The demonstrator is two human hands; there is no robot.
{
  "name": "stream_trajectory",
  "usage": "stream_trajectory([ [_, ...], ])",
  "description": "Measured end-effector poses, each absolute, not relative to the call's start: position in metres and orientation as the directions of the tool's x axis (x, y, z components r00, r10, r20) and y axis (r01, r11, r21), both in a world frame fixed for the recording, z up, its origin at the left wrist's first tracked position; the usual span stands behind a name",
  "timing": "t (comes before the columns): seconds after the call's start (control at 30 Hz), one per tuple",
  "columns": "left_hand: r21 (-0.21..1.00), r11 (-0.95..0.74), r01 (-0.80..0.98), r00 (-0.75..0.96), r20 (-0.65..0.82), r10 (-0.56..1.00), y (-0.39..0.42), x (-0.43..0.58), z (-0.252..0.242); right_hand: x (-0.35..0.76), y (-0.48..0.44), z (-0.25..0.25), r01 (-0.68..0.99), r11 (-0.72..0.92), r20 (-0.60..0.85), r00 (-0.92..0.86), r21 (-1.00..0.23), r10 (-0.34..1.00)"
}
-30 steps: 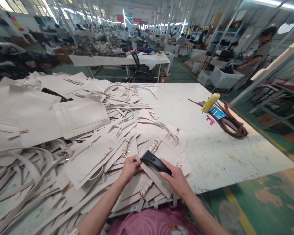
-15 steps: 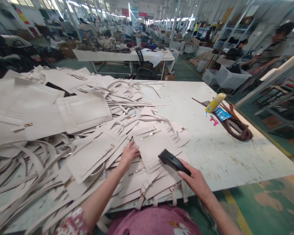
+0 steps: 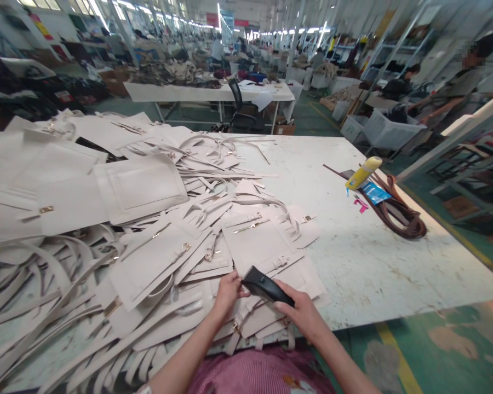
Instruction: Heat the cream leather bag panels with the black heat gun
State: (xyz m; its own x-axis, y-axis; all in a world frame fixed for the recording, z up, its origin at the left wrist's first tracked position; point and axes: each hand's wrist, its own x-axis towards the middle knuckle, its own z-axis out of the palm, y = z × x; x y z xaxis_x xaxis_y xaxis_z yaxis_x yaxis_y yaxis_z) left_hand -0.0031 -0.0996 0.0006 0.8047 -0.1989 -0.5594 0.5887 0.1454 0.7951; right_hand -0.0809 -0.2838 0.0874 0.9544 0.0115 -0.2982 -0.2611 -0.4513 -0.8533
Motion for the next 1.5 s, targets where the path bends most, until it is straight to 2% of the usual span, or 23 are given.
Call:
stream_trajectory([
  [0.1, 0.791, 0.158, 0.591, 0.803, -0.559, -0.207, -0.097, -0.005, 0.000, -0.058, -0.274, 0.095, -0.223, -0.412, -0.256, 0.966, -0.883, 0.027],
  [0.3, 0.785, 0.181, 0.593, 0.803, -0.559, -0.205, -0.094, -0.008, 0.004, -0.046, -0.287, 0.104, -0.254, -0.360, -0.224, 0.967, -0.898, -0.123],
  [0.5, 0.783, 0.195, 0.591, 0.804, -0.553, -0.218, -0.094, -0.008, 0.009, -0.079, -0.287, 0.109, -0.316, -0.390, -0.349, 0.937, -0.865, 0.016],
  [0.73, 0.770, 0.198, 0.607, 0.792, -0.564, -0.234, -0.092, -0.008, 0.013, -0.057, -0.253, 0.114, -0.254, -0.361, -0.257, 0.966, -0.897, -0.041],
  [0.9, 0.747, 0.272, 0.607, 0.789, -0.522, -0.325, -0.097, 0.015, 0.032, -0.062, -0.262, 0.114, -0.210, -0.217, -0.184, 0.974, -0.953, -0.135],
  [1.0, 0.794, 0.316, 0.520, 0.854, -0.472, -0.219, -0.113, 0.043, 0.045, -0.077, -0.282, 0.112, -0.215, -0.149, -0.181, 0.960, -0.965, -0.214],
  [1.07, 0.846, 0.263, 0.464, 0.885, -0.454, -0.101, -0.127, 0.065, 0.052, -0.091, -0.299, 0.110, -0.246, -0.119, -0.205, 0.937, -0.962, -0.283],
  [1.13, 0.881, 0.206, 0.426, 0.904, -0.425, -0.052, -0.142, 0.091, 0.063, -0.107, -0.317, 0.108, -0.299, -0.099, -0.244, 0.896, -0.949, -0.371],
  [1.23, 0.934, 0.144, 0.327, 0.945, -0.320, -0.067, -0.162, 0.140, 0.102, -0.132, -0.348, 0.108, -0.402, -0.089, -0.305, 0.804, -0.911, -0.510],
  [1.37, 0.992, 0.087, 0.087, 0.983, -0.071, -0.171, -0.189, 0.207, 0.200, -0.163, -0.387, 0.120, -0.477, -0.117, -0.277, 0.674, -0.871, -0.685],
  [1.43, 0.982, 0.028, -0.185, 0.927, 0.184, -0.326, -0.205, 0.222, 0.246, -0.177, -0.401, 0.129, -0.524, -0.087, -0.288, 0.590, -0.847, -0.754],
  [1.5, 0.874, -0.024, -0.485, 0.749, 0.402, -0.526, -0.221, 0.214, 0.266, -0.188, -0.410, 0.137, -0.559, -0.054, -0.297, 0.517, -0.827, -0.803],
])
